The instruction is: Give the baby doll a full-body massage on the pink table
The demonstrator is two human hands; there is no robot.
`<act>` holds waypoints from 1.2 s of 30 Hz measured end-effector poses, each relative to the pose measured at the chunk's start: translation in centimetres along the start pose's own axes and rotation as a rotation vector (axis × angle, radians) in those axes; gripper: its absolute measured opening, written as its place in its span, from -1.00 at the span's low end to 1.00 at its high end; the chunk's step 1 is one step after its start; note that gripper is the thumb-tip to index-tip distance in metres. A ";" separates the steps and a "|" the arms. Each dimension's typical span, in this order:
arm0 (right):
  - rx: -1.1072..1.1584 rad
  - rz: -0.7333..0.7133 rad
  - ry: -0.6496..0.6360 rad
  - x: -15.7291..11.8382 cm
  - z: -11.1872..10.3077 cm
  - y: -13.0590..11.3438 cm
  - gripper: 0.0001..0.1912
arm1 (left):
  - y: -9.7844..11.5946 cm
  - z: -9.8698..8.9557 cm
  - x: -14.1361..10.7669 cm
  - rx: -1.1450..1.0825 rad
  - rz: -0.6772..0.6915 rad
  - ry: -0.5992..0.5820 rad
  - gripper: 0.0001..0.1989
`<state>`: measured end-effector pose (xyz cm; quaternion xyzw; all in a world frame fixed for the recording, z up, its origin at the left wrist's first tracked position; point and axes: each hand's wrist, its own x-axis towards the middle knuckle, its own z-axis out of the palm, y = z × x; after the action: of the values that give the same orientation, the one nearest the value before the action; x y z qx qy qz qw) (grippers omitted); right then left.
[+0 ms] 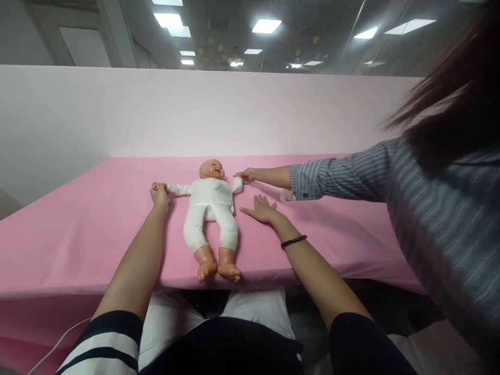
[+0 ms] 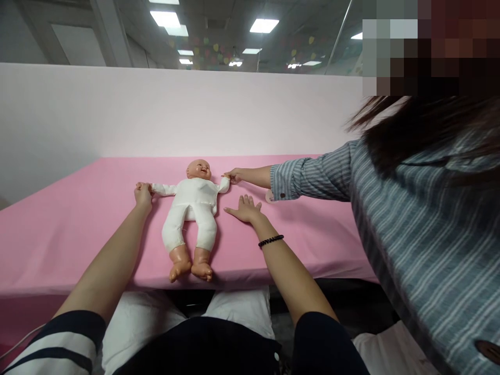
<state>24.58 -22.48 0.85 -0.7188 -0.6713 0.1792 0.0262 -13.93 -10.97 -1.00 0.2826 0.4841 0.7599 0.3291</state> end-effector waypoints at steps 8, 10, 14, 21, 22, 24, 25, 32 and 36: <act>0.012 -0.001 0.006 0.8 0.3 0.0 0.21 | -0.4 0.3 0.5 0.022 -0.019 0.024 -0.73; 0.020 -0.020 0.007 0.9 0.4 -0.1 0.21 | -0.5 0.3 0.9 0.026 -0.030 0.027 -0.75; 0.108 -0.092 0.080 1.8 -0.5 0.1 0.27 | -0.6 0.4 1.4 0.033 -0.038 0.035 -0.75; 0.289 -0.613 0.153 4.5 -4.0 1.9 -0.45 | -0.4 1.2 1.1 0.029 -0.028 0.035 -0.75; 0.286 -0.654 0.148 4.6 -3.9 2.1 -0.47 | -0.4 1.2 1.0 0.029 -0.025 0.034 -0.75; 0.275 -0.651 0.175 4.6 -3.7 2.0 -0.44 | -0.4 1.3 0.9 0.026 -0.027 0.040 -0.74; 0.274 -0.615 0.209 4.5 -3.7 1.7 -0.40 | -0.4 1.3 0.9 0.024 -0.028 0.042 -0.73; 0.279 -0.422 0.242 4.2 -4.5 -0.3 -0.01 | -0.8 1.1 0.9 0.014 -0.009 0.022 -0.69; 0.150 -0.161 0.103 2.3 -0.6 0.8 0.24 | -1.1 1.1 0.7 0.010 -0.008 0.011 -0.69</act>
<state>25.60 -20.22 0.70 -0.6667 -0.7094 0.1888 0.1286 -13.29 -9.49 -1.55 0.2780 0.4909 0.7577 0.3281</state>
